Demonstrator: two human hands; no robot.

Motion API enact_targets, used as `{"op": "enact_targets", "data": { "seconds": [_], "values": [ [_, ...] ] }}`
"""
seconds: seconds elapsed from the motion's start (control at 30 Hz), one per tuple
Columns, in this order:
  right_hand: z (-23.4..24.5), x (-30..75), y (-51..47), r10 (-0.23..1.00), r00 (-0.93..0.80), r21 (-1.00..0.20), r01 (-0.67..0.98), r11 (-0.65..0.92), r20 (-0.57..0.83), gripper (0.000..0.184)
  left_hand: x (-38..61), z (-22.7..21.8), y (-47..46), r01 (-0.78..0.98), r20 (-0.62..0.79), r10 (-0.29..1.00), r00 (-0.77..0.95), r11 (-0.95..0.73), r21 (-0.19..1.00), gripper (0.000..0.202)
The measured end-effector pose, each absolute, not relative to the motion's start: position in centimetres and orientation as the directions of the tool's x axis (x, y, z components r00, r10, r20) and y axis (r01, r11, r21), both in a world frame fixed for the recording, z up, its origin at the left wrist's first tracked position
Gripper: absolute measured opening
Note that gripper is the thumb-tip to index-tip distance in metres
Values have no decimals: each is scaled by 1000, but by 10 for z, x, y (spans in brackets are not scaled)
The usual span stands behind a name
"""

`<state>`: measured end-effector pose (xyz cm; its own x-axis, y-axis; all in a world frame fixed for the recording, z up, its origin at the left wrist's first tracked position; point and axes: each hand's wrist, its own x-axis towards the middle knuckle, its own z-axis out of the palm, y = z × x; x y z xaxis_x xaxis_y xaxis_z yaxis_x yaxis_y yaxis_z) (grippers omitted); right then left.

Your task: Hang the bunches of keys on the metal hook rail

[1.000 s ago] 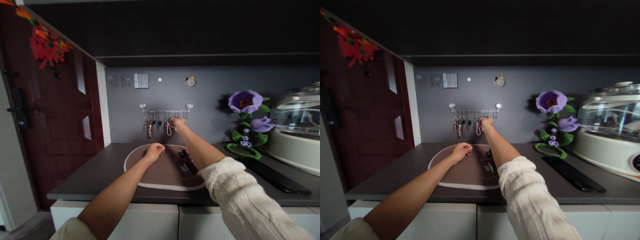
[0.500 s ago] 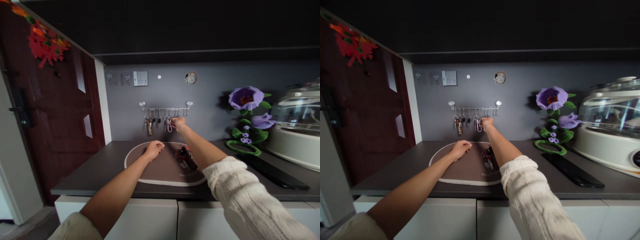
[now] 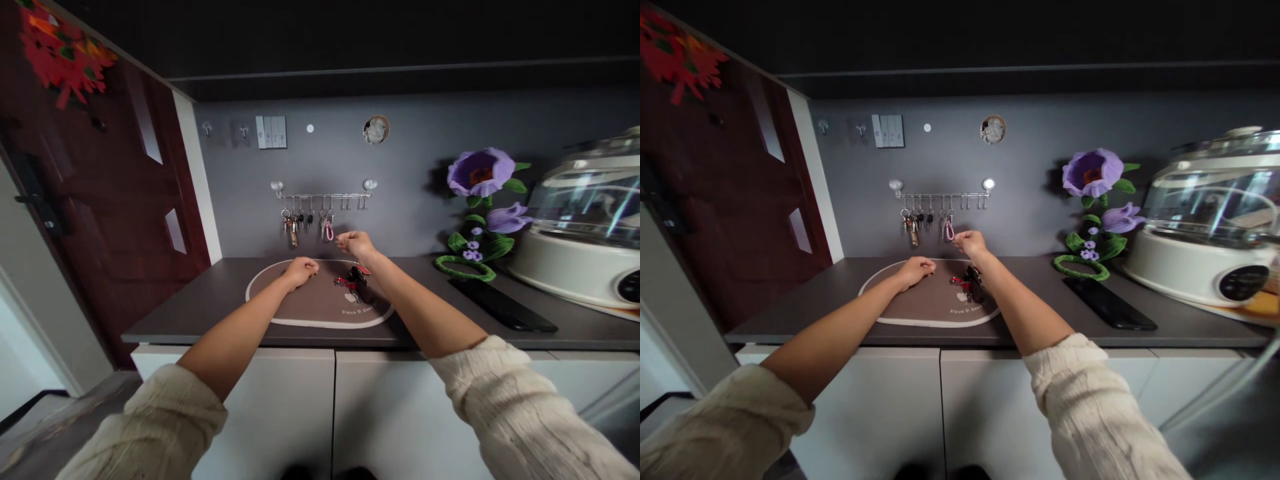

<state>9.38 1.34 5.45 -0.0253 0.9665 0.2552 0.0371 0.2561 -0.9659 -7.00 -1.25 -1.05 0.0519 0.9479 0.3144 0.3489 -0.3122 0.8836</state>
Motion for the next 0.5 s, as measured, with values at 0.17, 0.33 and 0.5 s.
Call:
{"op": "enact_targets", "data": {
  "seconds": [0.17,0.33,0.5],
  "values": [
    [33,107,-3,918,-109,-891,219,397,383,2,-58,1,-16,356,244,962,123,-272,894,7],
    [15,117,-11,884,-128,-804,373,463,450,5,-40,5,-28,392,372,898,234,-438,809,9],
    [8,123,-14,862,-135,-736,466,490,488,6,-36,-3,-32,406,392,876,280,-478,779,14]
  ]
}}
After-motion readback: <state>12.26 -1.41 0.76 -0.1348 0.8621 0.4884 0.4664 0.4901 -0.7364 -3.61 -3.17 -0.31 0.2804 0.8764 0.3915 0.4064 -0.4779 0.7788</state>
